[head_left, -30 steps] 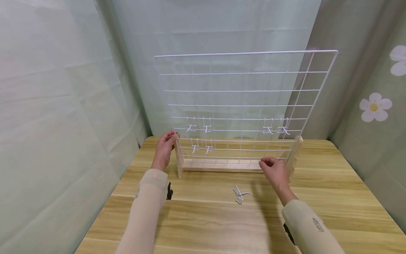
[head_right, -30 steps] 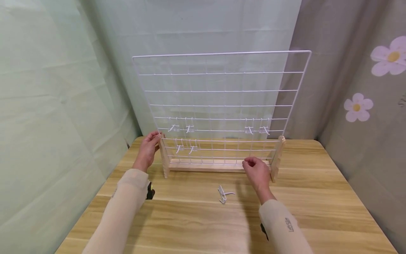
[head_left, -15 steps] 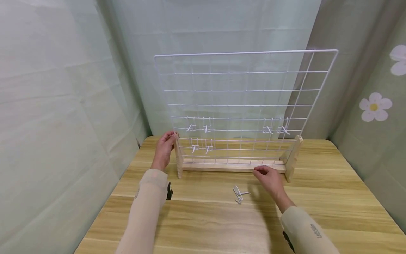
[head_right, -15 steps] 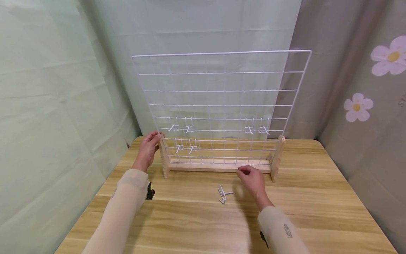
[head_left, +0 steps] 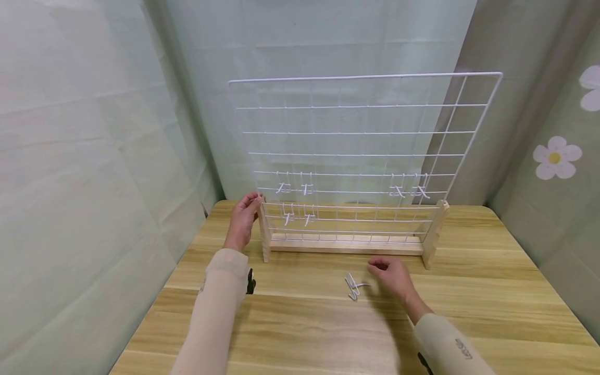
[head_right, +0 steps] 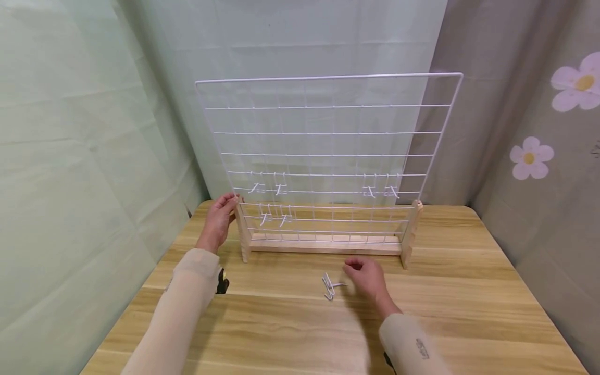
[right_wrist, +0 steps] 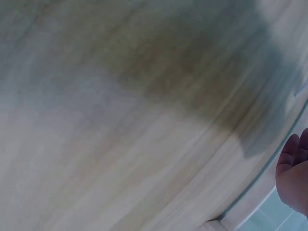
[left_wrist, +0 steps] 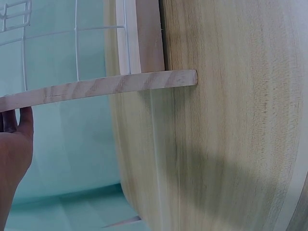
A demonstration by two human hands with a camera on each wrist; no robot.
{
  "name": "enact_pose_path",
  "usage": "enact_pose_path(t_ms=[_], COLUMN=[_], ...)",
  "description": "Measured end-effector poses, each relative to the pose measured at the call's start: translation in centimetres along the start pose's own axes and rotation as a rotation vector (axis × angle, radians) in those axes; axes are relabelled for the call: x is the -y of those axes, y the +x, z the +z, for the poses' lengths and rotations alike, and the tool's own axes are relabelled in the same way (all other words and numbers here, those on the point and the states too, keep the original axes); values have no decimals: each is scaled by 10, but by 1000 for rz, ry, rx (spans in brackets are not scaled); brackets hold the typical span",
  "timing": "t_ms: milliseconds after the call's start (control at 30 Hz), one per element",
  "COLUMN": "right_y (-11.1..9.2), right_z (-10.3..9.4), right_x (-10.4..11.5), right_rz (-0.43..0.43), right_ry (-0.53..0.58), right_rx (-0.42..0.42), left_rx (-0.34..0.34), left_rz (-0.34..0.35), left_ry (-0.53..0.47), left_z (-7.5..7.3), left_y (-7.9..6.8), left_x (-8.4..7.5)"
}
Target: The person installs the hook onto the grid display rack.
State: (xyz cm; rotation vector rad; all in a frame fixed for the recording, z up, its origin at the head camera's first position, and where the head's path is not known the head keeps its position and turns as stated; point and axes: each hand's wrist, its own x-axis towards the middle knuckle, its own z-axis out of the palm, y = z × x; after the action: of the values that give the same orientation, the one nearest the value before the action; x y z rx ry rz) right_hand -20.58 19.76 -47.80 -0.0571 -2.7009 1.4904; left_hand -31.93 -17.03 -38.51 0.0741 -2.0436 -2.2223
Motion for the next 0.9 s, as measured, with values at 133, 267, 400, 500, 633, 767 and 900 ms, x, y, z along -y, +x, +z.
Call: enact_pose_path(t_ms=[133,267,400,500,633,767,900], right_y=[-4,-8,-11,-12,-15,-18,-21], right_z=[6,10,13,14,15,16,18], right_x=[-2,-2,-3,-5,-7,-7,-7], right_rz=[-15,-14,-6,-13,-13,15,14], right_ry=[5,23,27,27,24,34,37], right_rx=[17,32,43,48,53,72,92], left_rx=[2,0,-8,-11,-13,-5,3], left_rz=[0,2,-4,-8,-6,-11,-24], left_ry=[-4,-8,-12,-14,-20,-29,-37], left_z=[0,1,1,1,2,2,1], left_y=[0,0,0,-1,-1,-2,-2], left_x=[0,0,0,0,-1,-3,-3])
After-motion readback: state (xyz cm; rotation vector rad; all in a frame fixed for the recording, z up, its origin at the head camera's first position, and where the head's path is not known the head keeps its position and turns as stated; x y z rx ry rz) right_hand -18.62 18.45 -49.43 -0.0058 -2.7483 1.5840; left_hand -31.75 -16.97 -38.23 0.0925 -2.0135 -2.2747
